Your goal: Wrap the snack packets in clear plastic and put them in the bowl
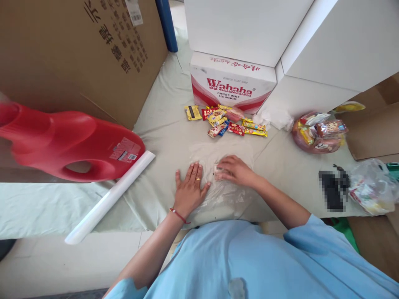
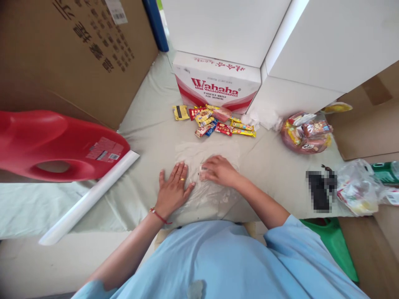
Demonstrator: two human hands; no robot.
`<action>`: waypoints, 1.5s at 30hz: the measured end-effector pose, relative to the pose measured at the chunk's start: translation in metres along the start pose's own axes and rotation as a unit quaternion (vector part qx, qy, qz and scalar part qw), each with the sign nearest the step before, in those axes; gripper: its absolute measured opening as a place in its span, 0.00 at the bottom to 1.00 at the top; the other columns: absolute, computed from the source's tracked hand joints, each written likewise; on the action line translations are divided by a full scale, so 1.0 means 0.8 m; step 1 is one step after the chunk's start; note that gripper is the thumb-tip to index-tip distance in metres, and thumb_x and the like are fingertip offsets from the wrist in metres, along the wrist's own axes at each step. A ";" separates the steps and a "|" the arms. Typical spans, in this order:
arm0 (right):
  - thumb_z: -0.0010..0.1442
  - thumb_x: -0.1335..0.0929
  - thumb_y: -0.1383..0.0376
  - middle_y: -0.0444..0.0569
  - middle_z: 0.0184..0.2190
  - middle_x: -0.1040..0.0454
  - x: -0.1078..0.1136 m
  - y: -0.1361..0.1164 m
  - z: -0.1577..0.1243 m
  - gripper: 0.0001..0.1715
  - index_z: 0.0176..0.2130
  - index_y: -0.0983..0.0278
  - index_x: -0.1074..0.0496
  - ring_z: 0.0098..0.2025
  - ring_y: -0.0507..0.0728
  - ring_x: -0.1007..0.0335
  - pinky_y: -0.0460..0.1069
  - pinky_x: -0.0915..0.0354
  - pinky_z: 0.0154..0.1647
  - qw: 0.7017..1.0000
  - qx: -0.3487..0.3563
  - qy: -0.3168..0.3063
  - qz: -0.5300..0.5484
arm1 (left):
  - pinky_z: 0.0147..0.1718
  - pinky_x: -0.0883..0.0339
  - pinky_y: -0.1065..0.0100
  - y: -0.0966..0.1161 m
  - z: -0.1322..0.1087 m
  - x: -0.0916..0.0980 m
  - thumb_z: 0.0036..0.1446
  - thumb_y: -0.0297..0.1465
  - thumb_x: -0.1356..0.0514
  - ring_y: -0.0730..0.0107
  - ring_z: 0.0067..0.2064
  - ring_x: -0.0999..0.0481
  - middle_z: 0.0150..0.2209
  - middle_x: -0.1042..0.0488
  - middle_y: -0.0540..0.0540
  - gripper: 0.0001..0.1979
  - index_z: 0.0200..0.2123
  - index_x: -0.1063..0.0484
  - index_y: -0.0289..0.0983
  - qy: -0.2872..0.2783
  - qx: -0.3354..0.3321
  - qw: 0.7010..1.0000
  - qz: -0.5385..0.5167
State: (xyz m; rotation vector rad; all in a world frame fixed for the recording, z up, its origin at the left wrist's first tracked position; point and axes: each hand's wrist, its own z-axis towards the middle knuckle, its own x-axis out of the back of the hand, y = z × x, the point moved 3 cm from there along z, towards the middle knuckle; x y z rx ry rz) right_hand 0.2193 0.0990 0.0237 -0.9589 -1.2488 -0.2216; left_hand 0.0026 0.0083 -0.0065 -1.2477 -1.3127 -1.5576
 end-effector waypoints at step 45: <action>0.69 0.31 0.57 0.63 0.64 0.33 -0.014 -0.014 -0.018 0.38 0.73 0.62 0.39 0.71 0.70 0.48 0.69 0.54 0.73 0.991 0.011 0.022 -0.129 | 0.72 0.62 0.34 0.004 0.003 -0.003 0.72 0.48 0.57 0.50 0.77 0.47 0.76 0.47 0.36 0.36 0.75 0.47 0.36 0.013 0.007 0.999 0.032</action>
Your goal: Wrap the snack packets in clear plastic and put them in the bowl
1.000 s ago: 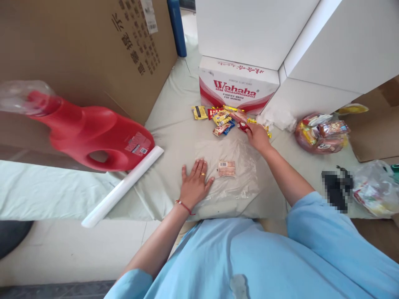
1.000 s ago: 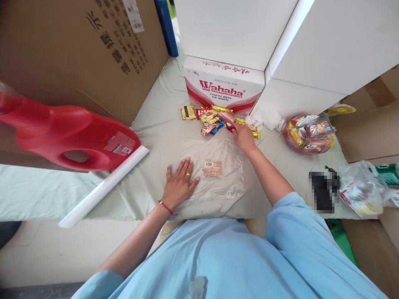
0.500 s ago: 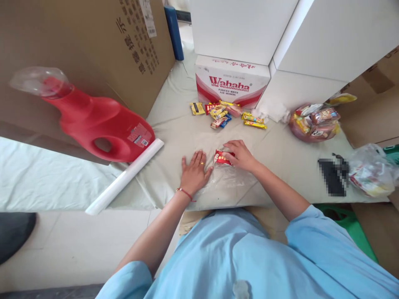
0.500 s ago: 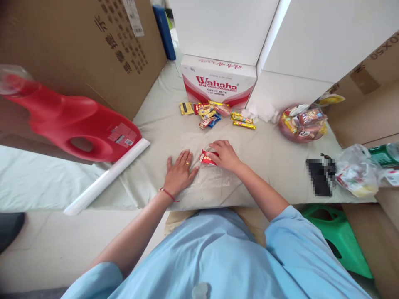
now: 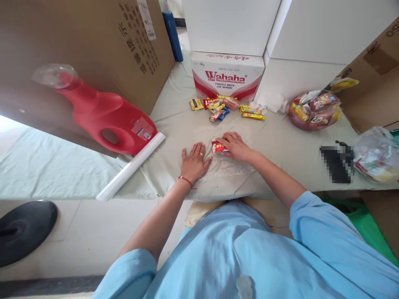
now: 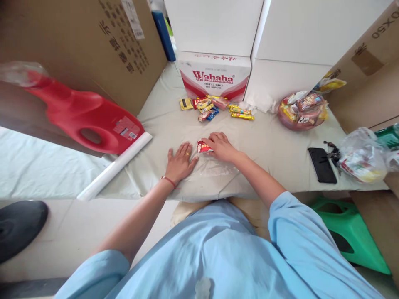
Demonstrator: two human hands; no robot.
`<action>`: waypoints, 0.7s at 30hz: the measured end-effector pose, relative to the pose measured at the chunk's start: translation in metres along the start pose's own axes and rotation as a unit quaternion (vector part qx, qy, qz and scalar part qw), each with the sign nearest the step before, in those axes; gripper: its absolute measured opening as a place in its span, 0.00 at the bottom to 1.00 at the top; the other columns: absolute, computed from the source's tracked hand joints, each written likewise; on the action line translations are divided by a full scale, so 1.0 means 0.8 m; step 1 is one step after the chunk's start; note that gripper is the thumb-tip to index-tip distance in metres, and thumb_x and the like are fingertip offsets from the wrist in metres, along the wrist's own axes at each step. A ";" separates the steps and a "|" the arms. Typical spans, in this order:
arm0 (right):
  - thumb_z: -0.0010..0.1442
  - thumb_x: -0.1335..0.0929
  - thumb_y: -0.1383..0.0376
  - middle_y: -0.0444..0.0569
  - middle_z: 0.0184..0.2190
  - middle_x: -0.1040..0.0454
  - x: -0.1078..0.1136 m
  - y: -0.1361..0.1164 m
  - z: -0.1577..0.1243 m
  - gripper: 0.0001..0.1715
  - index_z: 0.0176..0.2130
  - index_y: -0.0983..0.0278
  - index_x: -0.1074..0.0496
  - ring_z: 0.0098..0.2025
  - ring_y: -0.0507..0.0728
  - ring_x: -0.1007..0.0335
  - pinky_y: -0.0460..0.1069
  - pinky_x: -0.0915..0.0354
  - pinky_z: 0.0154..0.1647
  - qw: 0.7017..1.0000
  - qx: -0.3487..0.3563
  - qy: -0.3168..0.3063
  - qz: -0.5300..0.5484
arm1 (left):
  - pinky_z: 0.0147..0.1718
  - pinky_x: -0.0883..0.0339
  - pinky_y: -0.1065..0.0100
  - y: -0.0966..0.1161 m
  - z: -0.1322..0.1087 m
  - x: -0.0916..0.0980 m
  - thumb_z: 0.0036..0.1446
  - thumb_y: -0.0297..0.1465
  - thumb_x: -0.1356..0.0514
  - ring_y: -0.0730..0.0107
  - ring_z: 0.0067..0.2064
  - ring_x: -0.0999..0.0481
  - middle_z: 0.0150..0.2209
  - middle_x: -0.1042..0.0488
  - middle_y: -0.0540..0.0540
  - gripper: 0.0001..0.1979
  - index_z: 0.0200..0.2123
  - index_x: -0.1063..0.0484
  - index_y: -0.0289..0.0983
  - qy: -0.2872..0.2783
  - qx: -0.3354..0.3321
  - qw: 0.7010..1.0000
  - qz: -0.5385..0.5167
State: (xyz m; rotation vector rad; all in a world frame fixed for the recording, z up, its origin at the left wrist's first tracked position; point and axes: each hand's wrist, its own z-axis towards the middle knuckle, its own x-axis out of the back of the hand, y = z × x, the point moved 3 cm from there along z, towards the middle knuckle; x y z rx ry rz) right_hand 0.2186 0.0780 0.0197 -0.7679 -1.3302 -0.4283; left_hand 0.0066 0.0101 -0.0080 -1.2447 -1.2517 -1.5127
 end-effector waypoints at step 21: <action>0.73 0.34 0.61 0.56 0.59 0.24 -0.050 -0.031 -0.221 0.18 0.57 0.53 0.22 0.61 0.65 0.29 0.67 0.29 0.62 0.977 -0.066 0.125 0.163 | 0.73 0.61 0.35 0.011 -0.075 -0.003 0.74 0.42 0.58 0.50 0.77 0.46 0.76 0.48 0.34 0.33 0.77 0.50 0.36 -0.003 -0.009 1.000 -0.015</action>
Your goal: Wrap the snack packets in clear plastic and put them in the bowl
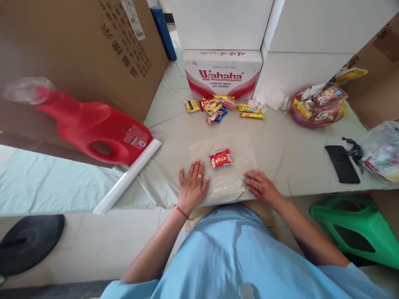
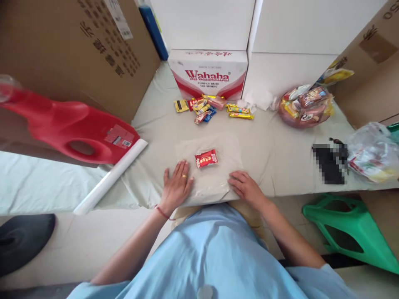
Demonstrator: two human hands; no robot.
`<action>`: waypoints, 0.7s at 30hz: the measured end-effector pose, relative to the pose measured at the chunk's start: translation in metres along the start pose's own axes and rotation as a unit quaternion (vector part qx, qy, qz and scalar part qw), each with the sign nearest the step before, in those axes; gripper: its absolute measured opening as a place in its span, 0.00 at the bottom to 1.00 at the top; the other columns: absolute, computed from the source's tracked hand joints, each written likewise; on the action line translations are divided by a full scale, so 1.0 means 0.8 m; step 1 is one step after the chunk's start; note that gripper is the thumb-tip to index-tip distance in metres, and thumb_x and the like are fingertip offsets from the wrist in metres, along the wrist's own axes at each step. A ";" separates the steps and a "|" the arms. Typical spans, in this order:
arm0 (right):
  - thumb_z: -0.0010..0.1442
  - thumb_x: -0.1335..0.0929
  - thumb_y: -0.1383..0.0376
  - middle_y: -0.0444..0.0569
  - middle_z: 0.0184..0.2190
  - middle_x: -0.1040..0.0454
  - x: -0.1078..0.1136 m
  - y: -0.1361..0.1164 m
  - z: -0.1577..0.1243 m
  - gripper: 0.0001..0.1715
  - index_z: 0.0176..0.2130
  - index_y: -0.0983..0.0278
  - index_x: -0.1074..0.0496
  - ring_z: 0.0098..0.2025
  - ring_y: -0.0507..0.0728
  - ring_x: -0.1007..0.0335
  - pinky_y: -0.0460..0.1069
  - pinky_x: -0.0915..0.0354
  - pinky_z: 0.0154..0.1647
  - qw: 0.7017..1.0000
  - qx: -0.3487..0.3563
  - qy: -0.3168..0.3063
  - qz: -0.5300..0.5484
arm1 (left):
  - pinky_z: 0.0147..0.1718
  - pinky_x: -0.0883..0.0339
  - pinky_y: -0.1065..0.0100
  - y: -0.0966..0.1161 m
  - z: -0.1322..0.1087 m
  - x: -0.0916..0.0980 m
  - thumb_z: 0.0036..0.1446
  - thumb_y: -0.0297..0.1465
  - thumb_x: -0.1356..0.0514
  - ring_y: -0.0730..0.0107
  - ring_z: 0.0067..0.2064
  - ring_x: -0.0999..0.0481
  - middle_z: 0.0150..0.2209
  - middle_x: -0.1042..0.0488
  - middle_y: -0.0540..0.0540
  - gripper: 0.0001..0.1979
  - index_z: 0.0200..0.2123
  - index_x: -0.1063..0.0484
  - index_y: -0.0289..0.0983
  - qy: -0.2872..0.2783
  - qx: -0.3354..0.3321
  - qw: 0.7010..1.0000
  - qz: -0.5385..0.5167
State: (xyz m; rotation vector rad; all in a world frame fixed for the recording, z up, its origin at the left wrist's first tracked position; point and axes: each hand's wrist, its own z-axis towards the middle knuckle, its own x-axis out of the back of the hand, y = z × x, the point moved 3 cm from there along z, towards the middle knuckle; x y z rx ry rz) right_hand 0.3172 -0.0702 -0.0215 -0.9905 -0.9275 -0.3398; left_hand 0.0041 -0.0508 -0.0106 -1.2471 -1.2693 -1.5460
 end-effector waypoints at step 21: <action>0.62 0.30 0.42 0.43 0.26 0.30 0.066 0.036 0.150 0.27 0.37 0.63 0.22 0.27 0.52 0.38 0.47 0.41 0.30 0.939 -0.220 -0.055 0.258 | 0.48 0.26 0.61 -0.064 0.072 0.036 0.69 0.47 0.47 0.61 0.41 0.19 0.36 0.18 0.45 0.19 0.37 0.24 0.40 0.012 0.063 0.939 -0.338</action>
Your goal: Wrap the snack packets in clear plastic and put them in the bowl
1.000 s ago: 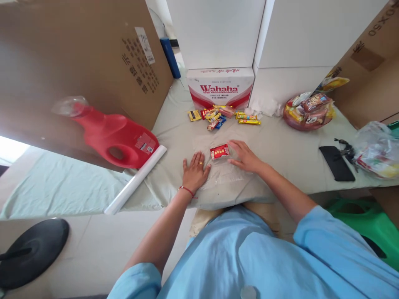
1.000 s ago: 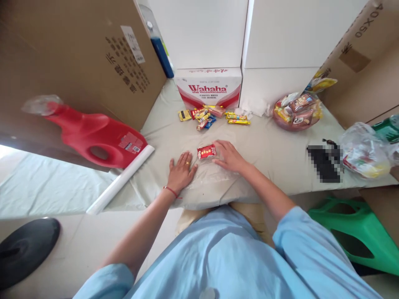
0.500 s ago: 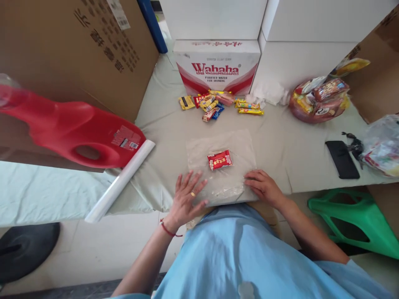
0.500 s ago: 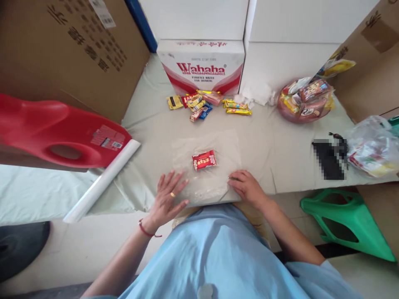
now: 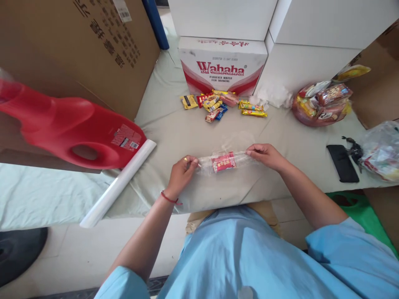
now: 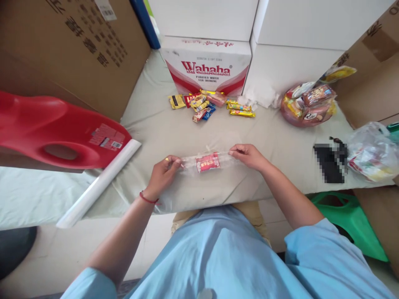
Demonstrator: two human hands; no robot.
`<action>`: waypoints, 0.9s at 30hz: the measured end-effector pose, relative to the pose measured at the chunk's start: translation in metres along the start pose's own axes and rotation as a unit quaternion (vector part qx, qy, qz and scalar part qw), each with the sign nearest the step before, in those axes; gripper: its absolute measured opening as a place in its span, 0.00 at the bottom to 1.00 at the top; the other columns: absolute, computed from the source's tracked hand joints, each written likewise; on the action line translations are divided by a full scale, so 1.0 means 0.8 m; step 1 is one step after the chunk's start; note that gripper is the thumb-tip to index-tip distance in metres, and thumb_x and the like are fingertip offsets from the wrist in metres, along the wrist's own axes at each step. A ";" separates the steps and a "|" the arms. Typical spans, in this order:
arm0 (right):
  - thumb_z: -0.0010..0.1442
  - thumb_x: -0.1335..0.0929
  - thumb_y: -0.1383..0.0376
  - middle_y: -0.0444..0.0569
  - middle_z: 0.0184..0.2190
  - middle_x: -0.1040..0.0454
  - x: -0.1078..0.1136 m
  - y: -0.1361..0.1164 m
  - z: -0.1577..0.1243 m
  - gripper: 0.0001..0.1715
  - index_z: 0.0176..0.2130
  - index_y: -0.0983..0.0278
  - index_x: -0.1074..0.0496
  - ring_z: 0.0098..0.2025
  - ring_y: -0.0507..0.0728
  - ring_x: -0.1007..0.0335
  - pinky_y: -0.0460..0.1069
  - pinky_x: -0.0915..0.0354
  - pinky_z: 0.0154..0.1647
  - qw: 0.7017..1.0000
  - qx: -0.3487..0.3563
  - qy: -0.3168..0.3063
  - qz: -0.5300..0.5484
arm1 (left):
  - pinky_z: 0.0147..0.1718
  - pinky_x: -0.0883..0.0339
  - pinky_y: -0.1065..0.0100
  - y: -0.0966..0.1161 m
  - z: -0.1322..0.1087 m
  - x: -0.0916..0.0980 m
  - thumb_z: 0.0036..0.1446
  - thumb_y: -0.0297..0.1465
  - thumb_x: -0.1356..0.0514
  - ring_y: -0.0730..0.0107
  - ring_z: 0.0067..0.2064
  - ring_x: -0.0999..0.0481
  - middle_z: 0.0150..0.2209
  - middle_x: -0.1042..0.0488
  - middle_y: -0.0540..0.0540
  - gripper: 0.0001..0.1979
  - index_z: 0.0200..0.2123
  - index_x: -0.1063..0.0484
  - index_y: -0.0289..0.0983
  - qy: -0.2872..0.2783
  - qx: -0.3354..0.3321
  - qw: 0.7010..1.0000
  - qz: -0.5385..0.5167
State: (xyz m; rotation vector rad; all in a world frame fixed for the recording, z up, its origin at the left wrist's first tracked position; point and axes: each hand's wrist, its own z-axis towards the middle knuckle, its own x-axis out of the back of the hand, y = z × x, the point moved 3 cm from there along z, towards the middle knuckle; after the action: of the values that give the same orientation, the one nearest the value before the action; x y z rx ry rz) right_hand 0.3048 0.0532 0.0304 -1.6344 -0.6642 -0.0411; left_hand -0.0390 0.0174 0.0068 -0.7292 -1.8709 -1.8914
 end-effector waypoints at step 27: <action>0.65 0.30 0.65 0.51 0.45 0.17 -0.082 -0.105 0.196 0.11 0.42 0.62 0.16 0.50 0.58 0.27 0.51 0.37 0.57 0.860 0.264 -0.339 -0.276 | 0.57 0.30 0.57 0.009 -0.023 -0.003 0.68 0.36 0.39 0.62 0.55 0.23 0.47 0.23 0.44 0.08 0.37 0.24 0.40 0.194 -0.142 0.969 -0.053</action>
State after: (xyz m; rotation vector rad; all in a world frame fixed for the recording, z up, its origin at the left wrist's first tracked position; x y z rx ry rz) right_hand 0.1596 0.1740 0.0502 -0.8539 -1.5275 0.2945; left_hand -0.0340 -0.0013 0.0116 -0.3088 -1.4399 -2.2094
